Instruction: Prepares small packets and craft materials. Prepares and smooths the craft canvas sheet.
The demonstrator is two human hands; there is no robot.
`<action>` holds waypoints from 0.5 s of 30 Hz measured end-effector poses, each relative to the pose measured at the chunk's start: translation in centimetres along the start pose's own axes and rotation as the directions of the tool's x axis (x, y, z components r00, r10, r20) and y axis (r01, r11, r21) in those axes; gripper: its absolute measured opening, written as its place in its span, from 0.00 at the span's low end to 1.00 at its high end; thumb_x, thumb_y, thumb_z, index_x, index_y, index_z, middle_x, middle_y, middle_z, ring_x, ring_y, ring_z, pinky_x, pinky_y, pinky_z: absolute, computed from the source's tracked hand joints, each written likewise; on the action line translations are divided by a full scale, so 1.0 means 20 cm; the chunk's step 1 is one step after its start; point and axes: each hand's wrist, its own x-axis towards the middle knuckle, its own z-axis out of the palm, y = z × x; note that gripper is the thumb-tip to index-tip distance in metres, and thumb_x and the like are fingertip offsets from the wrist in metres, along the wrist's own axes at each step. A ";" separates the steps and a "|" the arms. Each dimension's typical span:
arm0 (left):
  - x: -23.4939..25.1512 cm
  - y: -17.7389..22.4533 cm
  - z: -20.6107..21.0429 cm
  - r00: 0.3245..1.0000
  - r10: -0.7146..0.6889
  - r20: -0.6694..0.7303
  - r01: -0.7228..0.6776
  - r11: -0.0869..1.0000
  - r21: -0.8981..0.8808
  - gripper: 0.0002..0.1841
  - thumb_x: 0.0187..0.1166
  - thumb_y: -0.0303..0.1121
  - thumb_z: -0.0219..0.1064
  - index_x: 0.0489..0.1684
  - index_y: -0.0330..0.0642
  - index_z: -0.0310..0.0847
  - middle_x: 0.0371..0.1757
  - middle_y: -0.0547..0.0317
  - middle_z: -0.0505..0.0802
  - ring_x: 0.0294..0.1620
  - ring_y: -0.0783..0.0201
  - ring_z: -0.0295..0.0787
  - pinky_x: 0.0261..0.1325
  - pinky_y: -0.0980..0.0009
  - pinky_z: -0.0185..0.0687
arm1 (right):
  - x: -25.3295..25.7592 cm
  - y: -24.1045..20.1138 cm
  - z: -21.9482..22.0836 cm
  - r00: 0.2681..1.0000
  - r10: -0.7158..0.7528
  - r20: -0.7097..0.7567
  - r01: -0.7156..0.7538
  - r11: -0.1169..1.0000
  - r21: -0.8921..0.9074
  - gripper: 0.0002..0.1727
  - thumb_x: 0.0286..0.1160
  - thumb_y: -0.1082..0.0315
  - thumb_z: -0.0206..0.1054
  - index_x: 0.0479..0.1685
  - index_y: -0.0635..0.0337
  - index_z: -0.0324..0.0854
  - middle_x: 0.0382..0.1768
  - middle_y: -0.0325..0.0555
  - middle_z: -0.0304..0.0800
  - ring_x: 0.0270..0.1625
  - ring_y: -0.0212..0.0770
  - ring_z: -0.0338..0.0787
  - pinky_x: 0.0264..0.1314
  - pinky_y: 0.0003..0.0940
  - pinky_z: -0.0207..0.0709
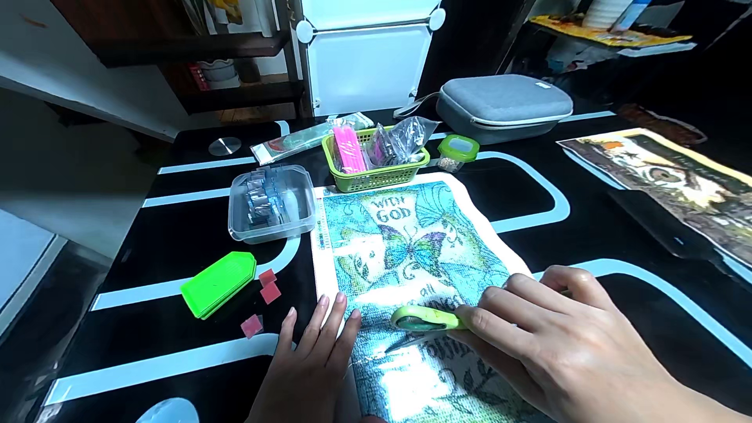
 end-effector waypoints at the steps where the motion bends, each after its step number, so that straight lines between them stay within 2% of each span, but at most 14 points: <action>1: 0.00 0.00 0.00 1.000 -0.001 0.002 0.001 1.000 0.003 0.57 0.71 0.83 0.38 0.88 0.41 0.66 0.89 0.42 0.70 0.90 0.39 0.62 0.79 0.23 0.52 | 0.00 0.00 0.00 1.000 0.000 0.001 0.000 1.000 0.003 0.16 0.87 0.54 0.52 0.33 0.45 0.81 0.20 0.35 0.73 0.28 0.40 0.75 0.48 0.43 0.62; 15: 0.00 0.00 0.00 1.000 0.003 0.004 -0.003 1.000 0.004 0.57 0.71 0.82 0.38 0.89 0.41 0.63 0.89 0.41 0.69 0.90 0.39 0.61 0.80 0.23 0.51 | -0.03 0.03 -0.01 1.000 0.011 0.007 -0.011 1.000 -0.001 0.16 0.87 0.54 0.53 0.32 0.45 0.81 0.20 0.35 0.73 0.27 0.40 0.74 0.47 0.44 0.62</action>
